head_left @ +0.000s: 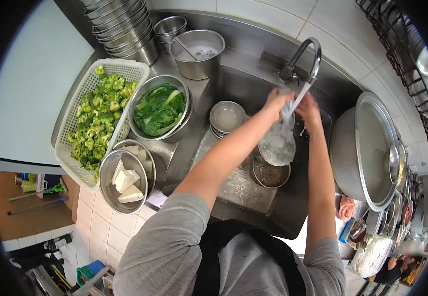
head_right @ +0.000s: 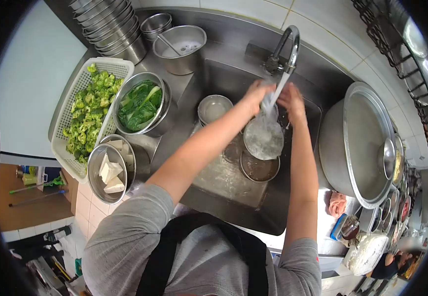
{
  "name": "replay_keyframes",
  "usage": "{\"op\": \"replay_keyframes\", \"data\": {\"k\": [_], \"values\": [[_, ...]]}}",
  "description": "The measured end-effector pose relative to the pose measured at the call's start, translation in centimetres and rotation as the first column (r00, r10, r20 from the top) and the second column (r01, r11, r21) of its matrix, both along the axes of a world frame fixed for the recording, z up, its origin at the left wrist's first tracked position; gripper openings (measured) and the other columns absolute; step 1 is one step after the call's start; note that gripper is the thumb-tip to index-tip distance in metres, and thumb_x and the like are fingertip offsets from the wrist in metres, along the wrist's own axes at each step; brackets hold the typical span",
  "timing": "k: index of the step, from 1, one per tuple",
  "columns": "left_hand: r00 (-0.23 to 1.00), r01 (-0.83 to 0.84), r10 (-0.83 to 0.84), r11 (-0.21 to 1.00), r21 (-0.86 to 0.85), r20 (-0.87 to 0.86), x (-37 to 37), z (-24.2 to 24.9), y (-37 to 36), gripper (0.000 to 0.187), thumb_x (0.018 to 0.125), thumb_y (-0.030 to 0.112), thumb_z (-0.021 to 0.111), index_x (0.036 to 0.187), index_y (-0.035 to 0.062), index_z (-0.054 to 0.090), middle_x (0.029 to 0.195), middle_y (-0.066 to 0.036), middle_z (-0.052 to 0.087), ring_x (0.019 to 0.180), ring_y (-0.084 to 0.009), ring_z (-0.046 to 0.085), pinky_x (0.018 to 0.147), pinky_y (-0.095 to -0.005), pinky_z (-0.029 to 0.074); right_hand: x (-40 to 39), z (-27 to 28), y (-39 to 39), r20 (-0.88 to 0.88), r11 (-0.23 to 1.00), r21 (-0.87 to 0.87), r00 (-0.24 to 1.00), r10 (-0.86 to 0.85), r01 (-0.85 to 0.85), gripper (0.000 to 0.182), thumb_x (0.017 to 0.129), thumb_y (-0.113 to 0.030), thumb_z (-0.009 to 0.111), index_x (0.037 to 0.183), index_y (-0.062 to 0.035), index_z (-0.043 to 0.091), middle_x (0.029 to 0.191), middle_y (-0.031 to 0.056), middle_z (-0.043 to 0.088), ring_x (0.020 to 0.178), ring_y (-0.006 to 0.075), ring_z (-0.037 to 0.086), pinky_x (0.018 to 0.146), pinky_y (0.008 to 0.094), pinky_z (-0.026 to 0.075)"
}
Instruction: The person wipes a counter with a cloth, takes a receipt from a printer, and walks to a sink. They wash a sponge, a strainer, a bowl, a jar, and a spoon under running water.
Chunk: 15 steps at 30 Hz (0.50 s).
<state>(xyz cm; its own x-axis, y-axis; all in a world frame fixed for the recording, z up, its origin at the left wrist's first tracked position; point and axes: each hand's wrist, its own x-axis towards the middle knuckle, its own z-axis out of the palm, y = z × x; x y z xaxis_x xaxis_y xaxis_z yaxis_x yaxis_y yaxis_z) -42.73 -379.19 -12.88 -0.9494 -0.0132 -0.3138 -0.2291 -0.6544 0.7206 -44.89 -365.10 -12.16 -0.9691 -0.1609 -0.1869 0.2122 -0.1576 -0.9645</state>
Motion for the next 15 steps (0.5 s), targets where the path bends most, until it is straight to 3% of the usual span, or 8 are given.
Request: {"op": "replay_keyframes", "data": {"k": [4,5,8,9,10,12,14,15], "values": [[0.924,-0.356,0.161,0.696,-0.624,-0.347,-6.4,5.1,-4.9,0.027,0.062,0.009,0.067,0.085,-0.0011,0.056,0.078,-0.011,0.060,0.068,-0.0199,0.058,0.060,-0.0336,0.047,-5.5,-0.8,-1.2,-0.223,0.718,0.673,0.974,-0.034,0.179,0.061,0.078,-0.015,0.061,0.127,-0.0039,0.026,0.089,0.0154,0.061,0.080,0.0253,0.062,0.069,0.0424,0.048],[0.922,-0.338,0.118,0.709,-0.619,-0.369,-7.1,7.2,-6.9,0.024,0.059,0.012,0.069,0.078,0.0002,0.060,0.073,-0.009,0.061,0.067,-0.0187,0.058,0.063,-0.0322,0.047,-9.6,-5.9,0.3,-0.398,0.661,0.690,0.918,0.006,0.295,0.053,0.075,-0.019,0.063,0.119,-0.0035,0.039,0.083,0.0214,0.061,0.085,0.0369,0.060,0.071,0.0450,0.046],[0.890,-0.451,0.002,0.157,-0.879,-0.456,-8.1,11.5,-14.6,0.045,0.059,0.034,0.066,0.090,0.0009,0.062,0.087,-0.020,0.063,0.087,-0.0324,0.060,0.076,-0.0383,0.047,-12.4,-7.2,0.9,-0.592,0.664,0.619,0.805,0.044,0.420,0.026,0.075,-0.010,0.063,0.095,-0.0042,0.048,0.069,0.0085,0.055,0.057,0.0188,0.054,0.049,0.0313,0.043],[0.922,-0.386,-0.014,0.034,-0.922,-0.386,-10.1,10.4,-18.1,0.054,0.057,0.039,0.069,0.093,-0.0005,0.062,0.103,-0.017,0.060,0.093,-0.0263,0.059,0.079,-0.0319,0.045,-12.7,-7.0,1.2,-0.639,0.644,0.617,0.766,0.074,0.452,0.020,0.075,-0.008,0.062,0.091,-0.0049,0.050,0.066,0.0070,0.054,0.052,0.0162,0.052,0.046,0.0291,0.042],[0.987,-0.124,-0.069,0.240,-0.963,-0.145,-10.7,10.3,-21.2,0.073,0.054,0.039,0.071,0.113,0.0002,0.052,0.114,-0.021,0.053,0.102,-0.0283,0.054,0.084,-0.0343,0.043,-13.1,-6.8,1.5,-0.682,0.624,0.611,0.723,0.104,0.487,0.015,0.076,-0.007,0.061,0.086,-0.0055,0.051,0.064,0.0056,0.053,0.047,0.0136,0.051,0.043,0.0268,0.042],[0.986,0.058,-0.165,0.245,-0.968,0.018,-13.7,5.7,-26.6,0.097,0.054,0.040,0.073,0.133,0.0050,0.028,0.125,-0.023,0.043,0.112,-0.0340,0.045,0.089,-0.0430,0.039,-14.6,-6.1,1.9,-0.799,0.427,0.599,0.476,0.367,0.677,0.012,0.077,-0.007,0.060,0.086,-0.0057,0.052,0.064,0.0062,0.054,0.048,0.0133,0.052,0.043,0.0263,0.041],[0.966,0.250,-0.091,0.088,-0.964,0.242,-12.7,5.9,-26.5,0.116,0.054,0.043,0.074,0.140,0.0111,0.004,0.136,-0.023,0.027,0.121,-0.0391,0.033,0.091,-0.0520,0.034,-16.4,-5.7,1.5,-0.851,0.377,0.505,0.376,0.367,0.776,0.012,0.078,-0.009,0.060,0.086,-0.0051,0.052,0.063,0.0061,0.054,0.048,0.0124,0.053,0.042,0.0259,0.042],[0.941,0.330,-0.080,-0.007,-0.944,0.330,-12.2,6.6,-26.0,0.125,0.052,0.061,0.068,0.138,0.0018,-0.001,0.139,-0.025,0.017,0.130,-0.0324,0.020,0.104,-0.0375,0.021,-16.6,-5.1,1.2,-0.869,0.349,0.455,0.322,0.375,0.820,0.012,0.078,-0.010,0.060,0.085,-0.0048,0.052,0.062,0.0060,0.054,0.048,0.0120,0.053,0.042,0.0257,0.042]]}}
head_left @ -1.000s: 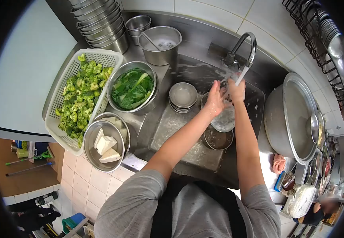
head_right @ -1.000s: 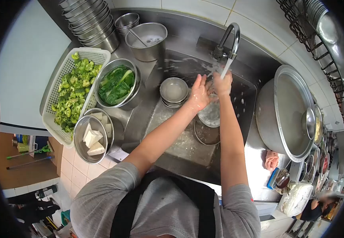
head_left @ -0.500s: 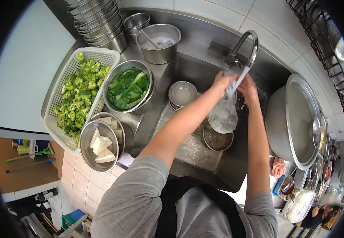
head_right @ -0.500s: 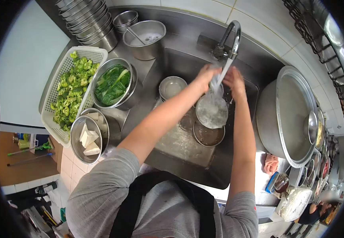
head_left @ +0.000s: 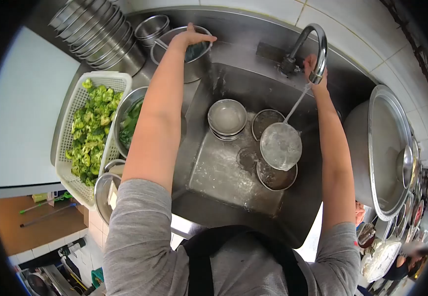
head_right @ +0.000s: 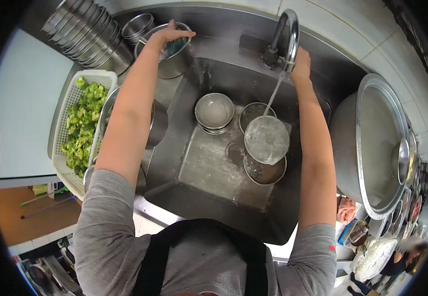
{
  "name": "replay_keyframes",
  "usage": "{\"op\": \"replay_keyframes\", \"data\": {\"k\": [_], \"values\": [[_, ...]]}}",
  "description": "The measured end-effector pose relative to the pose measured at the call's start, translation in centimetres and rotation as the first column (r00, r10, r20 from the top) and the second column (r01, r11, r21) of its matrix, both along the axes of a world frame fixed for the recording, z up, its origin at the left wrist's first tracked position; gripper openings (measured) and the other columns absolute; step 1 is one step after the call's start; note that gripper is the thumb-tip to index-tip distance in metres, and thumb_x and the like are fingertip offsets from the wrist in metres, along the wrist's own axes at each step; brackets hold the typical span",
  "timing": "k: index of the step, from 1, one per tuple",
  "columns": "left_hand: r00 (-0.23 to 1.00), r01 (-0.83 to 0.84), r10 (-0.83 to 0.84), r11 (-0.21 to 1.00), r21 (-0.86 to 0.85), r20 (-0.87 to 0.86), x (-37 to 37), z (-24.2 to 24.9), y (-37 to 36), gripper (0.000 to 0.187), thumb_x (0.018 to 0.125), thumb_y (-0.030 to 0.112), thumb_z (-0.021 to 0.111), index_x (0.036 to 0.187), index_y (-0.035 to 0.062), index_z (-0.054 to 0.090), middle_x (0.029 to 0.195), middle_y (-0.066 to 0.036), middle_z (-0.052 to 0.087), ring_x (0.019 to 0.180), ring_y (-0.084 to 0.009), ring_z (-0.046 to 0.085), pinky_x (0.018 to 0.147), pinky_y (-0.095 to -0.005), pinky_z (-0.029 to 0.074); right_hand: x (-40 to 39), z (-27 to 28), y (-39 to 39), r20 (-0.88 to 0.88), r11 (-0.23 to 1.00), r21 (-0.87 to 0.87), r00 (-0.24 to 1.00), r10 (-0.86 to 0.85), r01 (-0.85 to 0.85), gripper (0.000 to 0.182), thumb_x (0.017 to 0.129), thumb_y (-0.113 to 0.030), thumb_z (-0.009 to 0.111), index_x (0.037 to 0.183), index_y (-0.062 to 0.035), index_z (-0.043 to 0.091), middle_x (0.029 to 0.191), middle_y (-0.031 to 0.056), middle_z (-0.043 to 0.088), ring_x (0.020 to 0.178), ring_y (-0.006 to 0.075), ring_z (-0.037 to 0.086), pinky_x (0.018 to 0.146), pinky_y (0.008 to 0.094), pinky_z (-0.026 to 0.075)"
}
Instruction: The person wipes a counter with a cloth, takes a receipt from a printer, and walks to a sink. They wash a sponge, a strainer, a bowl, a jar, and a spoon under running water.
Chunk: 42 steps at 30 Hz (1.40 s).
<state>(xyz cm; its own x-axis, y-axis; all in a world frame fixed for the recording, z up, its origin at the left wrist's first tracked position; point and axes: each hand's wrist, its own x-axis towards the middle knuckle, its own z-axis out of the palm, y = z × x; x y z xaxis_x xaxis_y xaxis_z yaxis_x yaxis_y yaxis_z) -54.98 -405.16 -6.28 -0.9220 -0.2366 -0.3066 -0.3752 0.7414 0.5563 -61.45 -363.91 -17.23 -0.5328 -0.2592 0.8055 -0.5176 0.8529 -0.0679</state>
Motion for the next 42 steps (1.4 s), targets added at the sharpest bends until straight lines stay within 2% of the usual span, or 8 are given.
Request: {"op": "replay_keyframes", "data": {"k": [7,8,10,22,27,35,39,42], "values": [[0.991,-0.081,0.070,0.992,-0.097,-0.113,-2.1,-8.7,-2.4,0.086,0.076,0.059,0.044,0.140,0.0116,0.010,0.140,-0.020,0.021,0.129,-0.0305,0.024,0.104,-0.0379,0.021,3.0,-0.2,-0.6,0.381,0.835,-0.548,0.902,0.201,0.045,0.028,0.077,-0.021,0.066,0.094,-0.0019,0.054,0.061,0.0062,0.056,0.046,0.0091,0.053,0.042,0.0261,0.043],[1.000,-0.019,0.020,0.991,-0.130,0.008,-0.8,-6.4,-1.6,0.079,0.076,0.056,0.045,0.137,0.0132,0.020,0.139,-0.018,0.026,0.128,-0.0302,0.027,0.104,-0.0383,0.022,5.9,1.4,-1.3,0.537,0.834,-0.519,0.830,0.147,0.189,0.026,0.076,-0.009,0.053,0.101,-0.0039,0.051,0.083,0.0166,0.061,0.081,0.0327,0.060,0.072,0.0394,0.045],[0.922,0.037,0.004,0.995,-0.097,0.387,-0.2,-4.7,-1.6,0.062,0.076,0.051,0.048,0.127,0.0166,0.043,0.134,-0.014,0.037,0.126,-0.0296,0.031,0.102,-0.0390,0.026,9.9,3.0,-1.7,0.578,0.846,-0.482,0.809,0.112,0.228,0.027,0.077,-0.011,0.056,0.102,-0.0041,0.051,0.085,0.0150,0.062,0.081,0.0324,0.060,0.072,0.0396,0.046],[0.811,0.289,-0.582,0.496,-0.819,-0.067,-6.8,-3.7,-8.2,0.041,0.083,0.033,0.041,0.100,-0.0006,0.057,0.106,-0.025,0.054,0.103,-0.0402,0.049,0.088,-0.0458,0.038,34.3,3.3,0.8,0.661,0.707,-0.660,0.643,0.387,0.253,0.015,0.075,-0.010,0.059,0.087,-0.0012,0.059,0.079,0.0126,0.063,0.073,0.0216,0.062,0.065,0.0318,0.049],[0.891,0.343,-0.315,0.939,0.031,-0.327,0.3,5.5,1.8,0.039,0.080,0.041,0.053,0.078,0.0028,0.059,0.070,-0.010,0.056,0.073,-0.0217,0.055,0.066,-0.0320,0.041,36.5,3.8,0.4,0.593,0.505,-0.801,0.535,0.601,0.321,0.019,0.081,-0.016,0.058,0.090,0.0006,0.058,0.077,0.0066,0.061,0.062,0.0122,0.058,0.062,0.0269,0.047],[0.828,0.511,-0.485,0.450,0.732,-0.280,27.6,-4.1,35.3,0.028,0.086,0.026,0.048,0.098,0.0022,0.057,0.087,-0.007,0.059,0.079,-0.0144,0.055,0.069,-0.0292,0.044,43.5,6.2,6.8,0.157,-0.095,-0.883,0.481,0.863,0.460,0.068,0.076,-0.034,0.066,0.128,-0.0056,0.033,0.121,0.0106,0.044,0.109,0.0198,0.045,0.086,0.0350,0.041],[0.334,0.939,-0.547,0.260,0.224,-0.768,33.3,-6.6,48.5,0.032,0.089,0.026,0.044,0.110,0.0042,0.054,0.099,-0.006,0.056,0.085,-0.0165,0.055,0.074,-0.0288,0.042,50.8,4.3,17.5,0.409,0.060,-0.888,0.720,0.560,0.457,0.069,0.066,-0.023,0.070,0.125,-0.0076,0.038,0.116,0.0143,0.048,0.103,0.0223,0.047,0.084,0.0330,0.041],[0.692,0.425,-0.706,0.231,0.875,-0.150,37.0,-5.3,55.6,0.033,0.087,0.028,0.048,0.111,0.0056,0.049,0.106,-0.007,0.054,0.090,-0.0182,0.057,0.076,-0.0302,0.046,57.4,3.5,25.3,0.625,0.225,-0.780,0.708,0.328,0.584,0.061,0.064,-0.022,0.068,0.117,-0.0052,0.045,0.108,0.0156,0.052,0.096,0.0213,0.050,0.080,0.0318,0.041]]}}
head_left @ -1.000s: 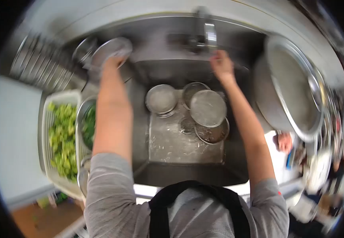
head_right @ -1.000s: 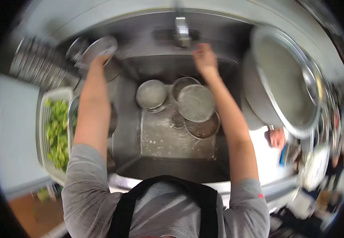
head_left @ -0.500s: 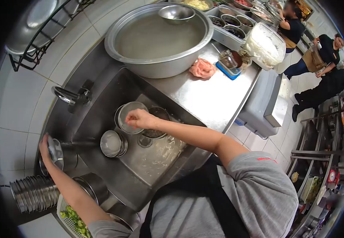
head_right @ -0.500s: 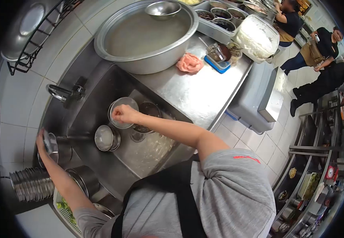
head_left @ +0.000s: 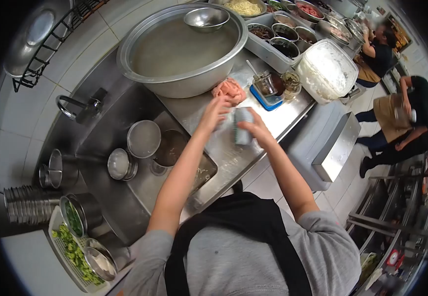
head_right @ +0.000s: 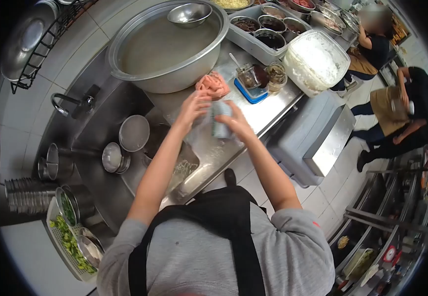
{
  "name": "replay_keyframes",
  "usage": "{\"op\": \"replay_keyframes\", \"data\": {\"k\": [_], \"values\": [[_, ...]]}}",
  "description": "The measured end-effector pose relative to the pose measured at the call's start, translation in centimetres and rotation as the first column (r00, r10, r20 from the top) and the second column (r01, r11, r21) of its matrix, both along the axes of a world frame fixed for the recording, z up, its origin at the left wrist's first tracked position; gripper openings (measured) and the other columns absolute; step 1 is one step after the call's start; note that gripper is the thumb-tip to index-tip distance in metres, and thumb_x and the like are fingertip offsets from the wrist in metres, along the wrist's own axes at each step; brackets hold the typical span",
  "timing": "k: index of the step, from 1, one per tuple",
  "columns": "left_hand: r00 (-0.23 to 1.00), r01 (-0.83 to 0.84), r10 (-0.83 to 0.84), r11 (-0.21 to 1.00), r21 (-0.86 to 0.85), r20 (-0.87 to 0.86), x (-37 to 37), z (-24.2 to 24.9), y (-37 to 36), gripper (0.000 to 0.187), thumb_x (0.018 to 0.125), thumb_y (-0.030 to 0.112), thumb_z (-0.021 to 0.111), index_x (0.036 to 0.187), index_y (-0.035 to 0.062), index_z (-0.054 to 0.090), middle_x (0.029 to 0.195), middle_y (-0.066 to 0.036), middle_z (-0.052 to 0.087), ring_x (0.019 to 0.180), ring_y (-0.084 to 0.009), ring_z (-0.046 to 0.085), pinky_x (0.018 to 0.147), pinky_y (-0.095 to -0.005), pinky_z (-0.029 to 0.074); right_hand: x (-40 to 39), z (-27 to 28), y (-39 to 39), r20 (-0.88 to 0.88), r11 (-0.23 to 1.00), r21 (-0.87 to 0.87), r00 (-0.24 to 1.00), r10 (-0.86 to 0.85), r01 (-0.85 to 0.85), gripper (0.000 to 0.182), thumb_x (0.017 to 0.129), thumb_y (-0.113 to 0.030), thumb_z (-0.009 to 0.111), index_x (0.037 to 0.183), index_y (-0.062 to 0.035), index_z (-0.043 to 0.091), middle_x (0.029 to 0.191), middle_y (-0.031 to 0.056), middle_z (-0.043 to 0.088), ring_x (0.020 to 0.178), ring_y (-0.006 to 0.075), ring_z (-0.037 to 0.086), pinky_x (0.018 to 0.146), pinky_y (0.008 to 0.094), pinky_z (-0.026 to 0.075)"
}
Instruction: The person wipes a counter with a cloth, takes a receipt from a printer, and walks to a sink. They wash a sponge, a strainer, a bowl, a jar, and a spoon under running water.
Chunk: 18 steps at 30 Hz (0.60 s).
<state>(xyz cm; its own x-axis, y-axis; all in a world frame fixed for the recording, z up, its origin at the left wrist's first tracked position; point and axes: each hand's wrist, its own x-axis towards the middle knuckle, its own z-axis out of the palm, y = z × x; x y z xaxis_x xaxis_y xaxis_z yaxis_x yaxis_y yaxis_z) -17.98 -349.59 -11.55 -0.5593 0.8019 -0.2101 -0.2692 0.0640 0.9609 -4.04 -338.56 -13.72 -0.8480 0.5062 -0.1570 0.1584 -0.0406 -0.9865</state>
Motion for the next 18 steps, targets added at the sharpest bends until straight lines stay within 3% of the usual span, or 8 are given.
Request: {"op": "replay_keyframes", "data": {"k": [1,5,6,7,9,12,15,18], "values": [[0.980,0.079,-0.071,0.996,-0.035,0.187,0.6,-1.1,2.6,0.032,0.086,0.027,0.050,0.111,0.0056,0.048,0.105,-0.008,0.053,0.089,-0.0188,0.058,0.074,-0.0307,0.048,1.7,-0.5,1.9,0.065,0.988,0.143,0.996,-0.063,0.054,0.058,0.063,-0.023,0.067,0.114,-0.0040,0.047,0.104,0.0159,0.054,0.094,0.0212,0.051,0.079,0.0313,0.042],[0.982,0.127,-0.092,0.967,-0.221,0.165,3.8,-2.4,11.6,0.037,0.079,0.030,0.060,0.102,0.0052,0.046,0.088,-0.009,0.054,0.081,-0.0193,0.061,0.064,-0.0289,0.051,5.7,-1.0,7.4,0.173,0.914,0.313,0.931,-0.321,0.257,0.061,0.061,-0.029,0.067,0.113,-0.0024,0.048,0.099,0.0208,0.056,0.091,0.0290,0.056,0.079,0.0346,0.043],[0.996,0.085,-0.093,0.922,-0.377,-0.001,4.2,-1.7,12.8,0.056,0.072,0.035,0.065,0.111,0.0017,0.041,0.091,-0.016,0.056,0.086,-0.0245,0.060,0.071,-0.0342,0.050,6.1,-1.5,8.8,0.186,0.900,0.339,0.918,-0.349,0.273,0.065,0.059,-0.029,0.068,0.115,-0.0031,0.048,0.105,0.0230,0.054,0.099,0.0310,0.054,0.084,0.0352,0.042],[0.666,-0.269,0.097,0.956,-0.117,-0.740,3.7,-7.3,15.1,0.068,0.065,0.036,0.069,0.106,-0.0098,0.040,0.084,-0.026,0.060,0.076,-0.0367,0.061,0.069,-0.0409,0.049,6.3,-1.4,9.5,0.179,0.889,0.389,0.927,-0.330,0.241,0.066,0.059,-0.028,0.068,0.116,-0.0031,0.047,0.107,0.0232,0.053,0.101,0.0309,0.052,0.086,0.0348,0.041],[0.666,-0.251,-0.005,0.940,-0.230,-0.746,4.0,-5.7,14.9,0.067,0.062,0.031,0.066,0.107,-0.0117,0.038,0.086,-0.029,0.058,0.083,-0.0425,0.058,0.075,-0.0434,0.046,6.7,-0.2,10.5,0.150,0.835,0.503,0.929,-0.337,0.222,0.069,0.058,-0.027,0.069,0.119,-0.0031,0.045,0.112,0.0235,0.050,0.106,0.0308,0.050,0.090,0.0340,0.039],[0.661,-0.178,-0.168,0.912,-0.370,-0.732,3.4,-4.7,13.1,0.057,0.064,0.024,0.059,0.109,-0.0070,0.043,0.092,-0.030,0.056,0.088,-0.0396,0.057,0.078,-0.0454,0.044,7.3,1.3,11.9,0.149,0.913,0.397,0.976,-0.161,0.090,0.080,0.058,-0.026,0.069,0.126,-0.0008,0.036,0.122,0.0222,0.044,0.114,0.0302,0.043,0.096,0.0325,0.033],[0.509,-0.076,-0.191,0.961,-0.265,-0.839,2.0,-6.5,9.7,0.050,0.066,0.023,0.055,0.113,0.0075,0.047,0.095,-0.025,0.058,0.088,-0.0418,0.055,0.079,-0.0469,0.043,7.7,2.4,12.6,0.110,0.974,0.210,0.992,0.065,-0.087,0.092,0.057,-0.024,0.070,0.133,0.0016,0.024,0.133,0.0203,0.033,0.125,0.0276,0.030,0.103,0.0296,0.022],[0.543,-0.068,-0.424,0.839,-0.541,-0.725,3.3,-3.4,5.1,0.052,0.070,0.022,0.049,0.120,0.0109,0.043,0.095,-0.025,0.058,0.089,-0.0423,0.055,0.080,-0.0486,0.042,8.0,1.8,12.5,0.039,0.966,0.066,0.968,0.247,-0.249,0.095,0.059,-0.021,0.068,0.139,-0.0085,0.017,0.137,0.0183,0.028,0.129,0.0245,0.022,0.104,0.0333,0.017]]}}
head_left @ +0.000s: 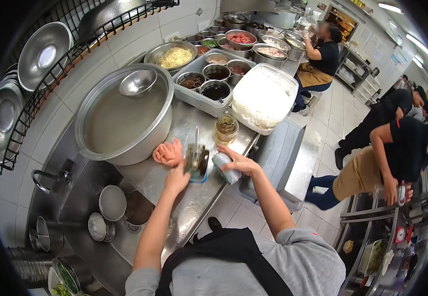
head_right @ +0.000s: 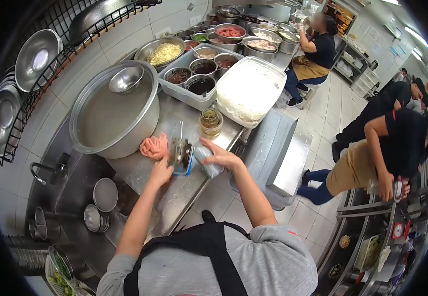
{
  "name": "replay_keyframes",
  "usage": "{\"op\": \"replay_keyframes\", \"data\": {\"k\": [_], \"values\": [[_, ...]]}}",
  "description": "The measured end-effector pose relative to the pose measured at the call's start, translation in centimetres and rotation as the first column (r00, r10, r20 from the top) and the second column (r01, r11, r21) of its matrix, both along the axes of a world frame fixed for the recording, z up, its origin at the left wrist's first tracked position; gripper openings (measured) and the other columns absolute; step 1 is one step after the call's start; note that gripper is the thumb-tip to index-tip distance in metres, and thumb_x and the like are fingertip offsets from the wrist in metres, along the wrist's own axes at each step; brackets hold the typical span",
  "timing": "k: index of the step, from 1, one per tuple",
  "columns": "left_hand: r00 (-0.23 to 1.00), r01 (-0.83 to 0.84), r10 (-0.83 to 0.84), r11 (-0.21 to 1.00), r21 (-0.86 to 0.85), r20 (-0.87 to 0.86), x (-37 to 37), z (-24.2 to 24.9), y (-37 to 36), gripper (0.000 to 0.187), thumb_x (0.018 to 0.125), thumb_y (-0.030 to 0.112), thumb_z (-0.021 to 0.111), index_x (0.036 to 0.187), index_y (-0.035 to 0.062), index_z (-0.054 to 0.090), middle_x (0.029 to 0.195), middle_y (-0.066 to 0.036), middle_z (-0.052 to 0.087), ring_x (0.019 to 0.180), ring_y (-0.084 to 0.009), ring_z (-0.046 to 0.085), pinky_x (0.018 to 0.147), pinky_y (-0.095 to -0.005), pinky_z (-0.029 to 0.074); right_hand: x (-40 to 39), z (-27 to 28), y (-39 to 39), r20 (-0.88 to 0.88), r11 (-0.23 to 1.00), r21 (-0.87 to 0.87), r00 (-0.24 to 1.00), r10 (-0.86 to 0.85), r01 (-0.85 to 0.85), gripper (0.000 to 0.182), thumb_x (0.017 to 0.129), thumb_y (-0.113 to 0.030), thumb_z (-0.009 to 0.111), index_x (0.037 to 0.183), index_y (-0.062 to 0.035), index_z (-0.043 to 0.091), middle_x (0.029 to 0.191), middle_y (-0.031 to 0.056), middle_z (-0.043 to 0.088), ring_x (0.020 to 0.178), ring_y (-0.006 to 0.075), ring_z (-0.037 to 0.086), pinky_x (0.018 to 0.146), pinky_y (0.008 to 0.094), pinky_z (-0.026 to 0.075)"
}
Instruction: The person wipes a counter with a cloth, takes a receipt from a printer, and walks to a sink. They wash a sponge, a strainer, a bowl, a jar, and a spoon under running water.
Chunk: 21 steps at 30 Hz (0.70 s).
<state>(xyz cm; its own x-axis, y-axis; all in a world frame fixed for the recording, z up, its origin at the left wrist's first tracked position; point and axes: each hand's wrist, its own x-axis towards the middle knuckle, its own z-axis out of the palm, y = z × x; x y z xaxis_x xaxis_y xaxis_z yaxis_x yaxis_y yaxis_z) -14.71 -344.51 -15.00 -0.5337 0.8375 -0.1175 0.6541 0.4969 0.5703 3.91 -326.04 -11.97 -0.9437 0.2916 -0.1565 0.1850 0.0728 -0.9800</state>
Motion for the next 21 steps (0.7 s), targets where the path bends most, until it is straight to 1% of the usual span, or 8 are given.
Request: {"op": "replay_keyframes", "data": {"k": [4,7,10,12,14,16,17,21], "values": [[0.996,0.046,-0.021,0.956,-0.290,0.090,0.7,3.1,-6.5,0.058,0.072,0.022,0.045,0.129,0.0127,0.036,0.101,-0.025,0.057,0.092,-0.0413,0.054,0.083,-0.0494,0.041,-0.8,0.1,-3.0,0.017,0.974,-0.096,0.978,0.206,-0.204,0.093,0.060,-0.019,0.066,0.139,-0.0114,0.018,0.137,0.0173,0.029,0.128,0.0236,0.023,0.103,0.0337,0.018],[0.999,0.018,-0.014,0.991,-0.135,0.031,0.7,1.0,-11.8,0.059,0.073,0.022,0.046,0.130,0.0137,0.036,0.108,-0.024,0.053,0.097,-0.0395,0.052,0.084,-0.0474,0.041,-1.8,1.0,-6.8,0.073,0.915,-0.085,0.913,0.401,-0.395,0.090,0.061,-0.019,0.065,0.139,-0.0118,0.019,0.137,0.0169,0.029,0.127,0.0238,0.024,0.103,0.0340,0.018],[0.989,-0.097,0.100,0.995,-0.026,0.109,2.0,1.3,-16.0,0.051,0.071,0.013,0.050,0.122,0.0094,0.044,0.111,-0.020,0.044,0.101,-0.0364,0.048,0.086,-0.0415,0.041,-2.9,-0.7,-10.6,0.086,0.833,0.123,0.843,0.532,-0.539,0.090,0.063,-0.025,0.066,0.135,0.0032,0.019,0.139,0.0183,0.024,0.130,0.0254,0.020,0.106,0.0338,0.016],[0.984,-0.178,0.161,0.933,0.312,0.079,2.2,-2.8,-19.0,0.048,0.070,0.004,0.048,0.118,0.0051,0.042,0.113,-0.020,0.043,0.105,-0.0352,0.045,0.089,-0.0394,0.038,-4.1,-0.1,-14.0,0.150,0.844,0.083,0.843,0.516,-0.531,0.098,0.055,-0.026,0.067,0.135,0.0039,0.019,0.136,0.0203,0.028,0.128,0.0276,0.025,0.106,0.0330,0.017],[0.795,-0.378,0.182,0.894,0.239,0.578,1.5,-2.9,-21.3,0.051,0.068,-0.003,0.044,0.119,0.0003,0.038,0.119,-0.018,0.043,0.112,-0.0294,0.043,0.094,-0.0338,0.033,-5.9,0.4,-17.0,0.137,0.836,-0.014,0.828,0.545,-0.548,0.100,0.051,-0.023,0.067,0.135,0.0047,0.019,0.135,0.0195,0.031,0.128,0.0268,0.026,0.105,0.0329,0.017],[0.632,-0.523,0.188,0.820,0.235,0.752,1.0,-4.1,-24.8,0.053,0.070,-0.007,0.044,0.122,-0.0025,0.036,0.125,-0.016,0.043,0.120,-0.0242,0.039,0.098,-0.0307,0.030,-8.1,0.5,-20.2,0.117,0.806,-0.036,0.799,0.590,-0.590,0.098,0.052,-0.019,0.067,0.135,0.0040,0.020,0.136,0.0184,0.030,0.128,0.0266,0.026,0.105,0.0330,0.016],[0.542,-0.587,0.148,0.771,0.247,0.827,0.5,-4.8,-26.4,0.055,0.069,-0.009,0.043,0.124,-0.0036,0.035,0.128,-0.016,0.041,0.123,-0.0227,0.036,0.099,-0.0300,0.029,-9.2,0.3,-21.6,0.112,0.794,-0.054,0.786,0.608,-0.606,0.097,0.053,-0.018,0.067,0.135,0.0028,0.020,0.136,0.0180,0.030,0.128,0.0264,0.026,0.105,0.0328,0.016],[0.470,-0.653,0.267,0.747,0.128,0.841,-2.7,-5.5,-33.9,0.064,0.067,-0.014,0.040,0.129,-0.0037,0.030,0.136,-0.016,0.033,0.128,-0.0213,0.028,0.103,-0.0285,0.025,-13.6,0.4,-26.9,0.137,0.794,-0.015,0.786,0.603,-0.607,0.093,0.054,-0.022,0.066,0.135,-0.0037,0.026,0.132,0.0163,0.035,0.124,0.0263,0.031,0.103,0.0326,0.020]]}}
